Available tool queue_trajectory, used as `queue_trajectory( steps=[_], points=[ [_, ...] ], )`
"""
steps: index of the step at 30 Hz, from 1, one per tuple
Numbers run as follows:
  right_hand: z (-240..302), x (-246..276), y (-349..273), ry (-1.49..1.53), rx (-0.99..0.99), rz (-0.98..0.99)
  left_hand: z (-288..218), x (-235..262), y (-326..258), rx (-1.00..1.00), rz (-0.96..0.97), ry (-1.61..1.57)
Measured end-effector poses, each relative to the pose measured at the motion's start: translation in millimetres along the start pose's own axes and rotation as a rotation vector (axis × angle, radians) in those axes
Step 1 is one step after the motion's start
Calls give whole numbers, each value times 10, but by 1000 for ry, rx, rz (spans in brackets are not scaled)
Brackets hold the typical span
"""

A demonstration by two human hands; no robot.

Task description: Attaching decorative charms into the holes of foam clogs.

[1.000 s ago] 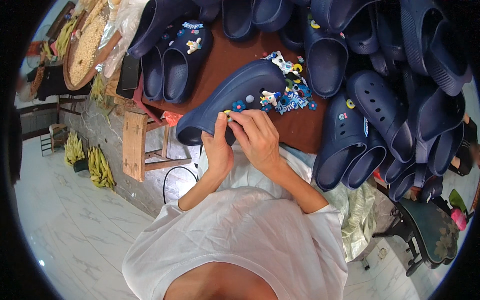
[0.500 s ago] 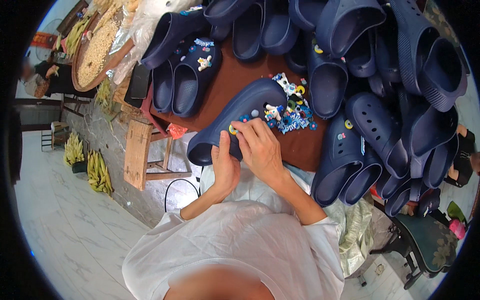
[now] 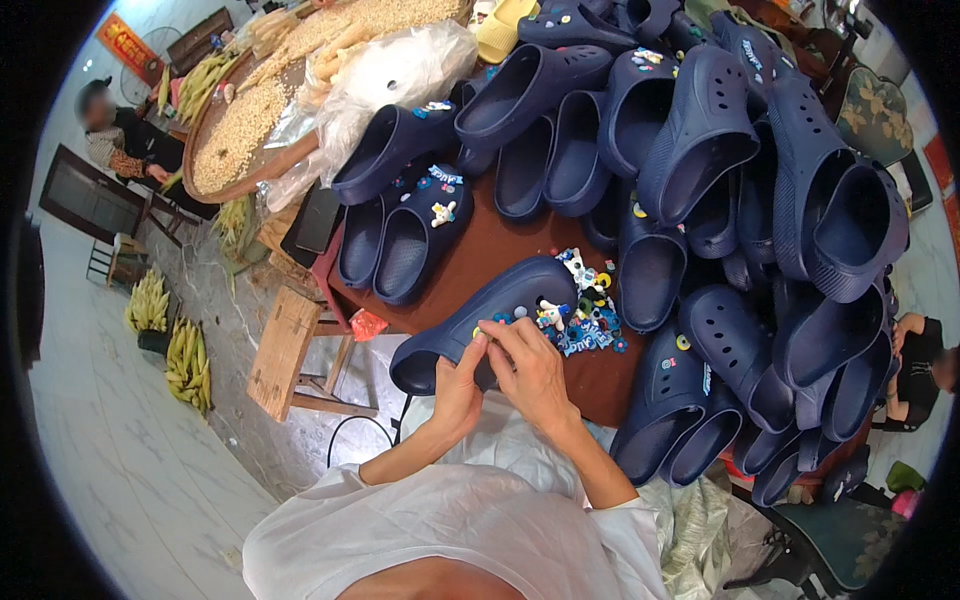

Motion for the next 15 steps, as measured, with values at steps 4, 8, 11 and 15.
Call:
queue_trajectory(
  steps=[4,8,11,15],
  points=[
    [-32,85,-144,84,-33,-122,-17,122,76,117,-43,-67],
    [-330,205,-450,95,-210,-323,-180,77,137,148,-65,-116],
    [-437,299,-520,101,-275,-344,-197,66,243,183,-40,-169],
    [-385,557,-144,-8,-126,-440,-271,-121,159,179,-80,-161]
  ],
)
Point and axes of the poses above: each hand's wrist, its own y-axis towards the middle knuckle, its own x-axis out of the back of the hand, z = x × y, the point moved 5 cm from there along y, towards the middle knuckle, and after that the axes turned 1 degree about y, right-handed, at the moved point
